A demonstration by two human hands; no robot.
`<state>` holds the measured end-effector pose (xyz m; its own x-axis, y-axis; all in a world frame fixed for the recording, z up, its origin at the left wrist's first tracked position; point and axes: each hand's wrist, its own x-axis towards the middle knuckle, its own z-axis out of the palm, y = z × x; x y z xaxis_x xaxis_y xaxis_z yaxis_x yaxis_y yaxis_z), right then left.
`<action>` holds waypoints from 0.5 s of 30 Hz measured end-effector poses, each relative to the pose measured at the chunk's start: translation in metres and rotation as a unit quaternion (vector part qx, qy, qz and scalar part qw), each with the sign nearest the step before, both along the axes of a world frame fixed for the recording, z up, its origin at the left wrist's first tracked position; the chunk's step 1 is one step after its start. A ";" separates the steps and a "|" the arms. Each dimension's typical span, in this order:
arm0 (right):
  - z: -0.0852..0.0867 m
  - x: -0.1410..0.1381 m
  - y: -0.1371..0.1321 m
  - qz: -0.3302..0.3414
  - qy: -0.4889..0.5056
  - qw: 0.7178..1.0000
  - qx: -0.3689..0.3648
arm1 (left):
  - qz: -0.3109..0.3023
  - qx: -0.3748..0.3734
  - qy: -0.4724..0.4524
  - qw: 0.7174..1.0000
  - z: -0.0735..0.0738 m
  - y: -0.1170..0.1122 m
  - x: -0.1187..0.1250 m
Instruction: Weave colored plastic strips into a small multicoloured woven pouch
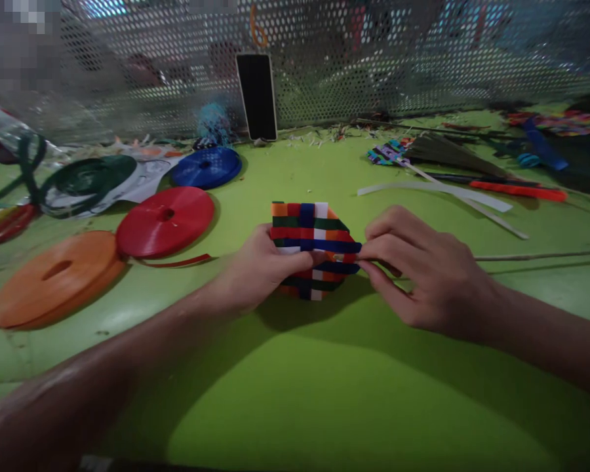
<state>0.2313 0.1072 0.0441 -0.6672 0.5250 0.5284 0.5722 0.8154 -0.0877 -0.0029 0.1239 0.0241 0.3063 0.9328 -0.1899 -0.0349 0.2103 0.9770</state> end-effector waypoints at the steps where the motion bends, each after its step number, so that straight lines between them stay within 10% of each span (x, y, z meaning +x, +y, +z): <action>1: -0.001 0.000 0.000 -0.002 0.007 1.000 -0.002 | -0.002 0.001 0.003 1.000 0.001 0.000 0.000; 15: -0.008 0.001 0.005 -0.086 -0.001 0.996 -0.039 | 0.043 0.022 -0.010 0.999 -0.001 0.005 0.001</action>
<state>0.2318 0.1125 0.0366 -0.5645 0.6705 0.4814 0.7029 0.6963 -0.1454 -0.0021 0.1293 0.0232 0.2288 0.9628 -0.1438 -0.0700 0.1636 0.9840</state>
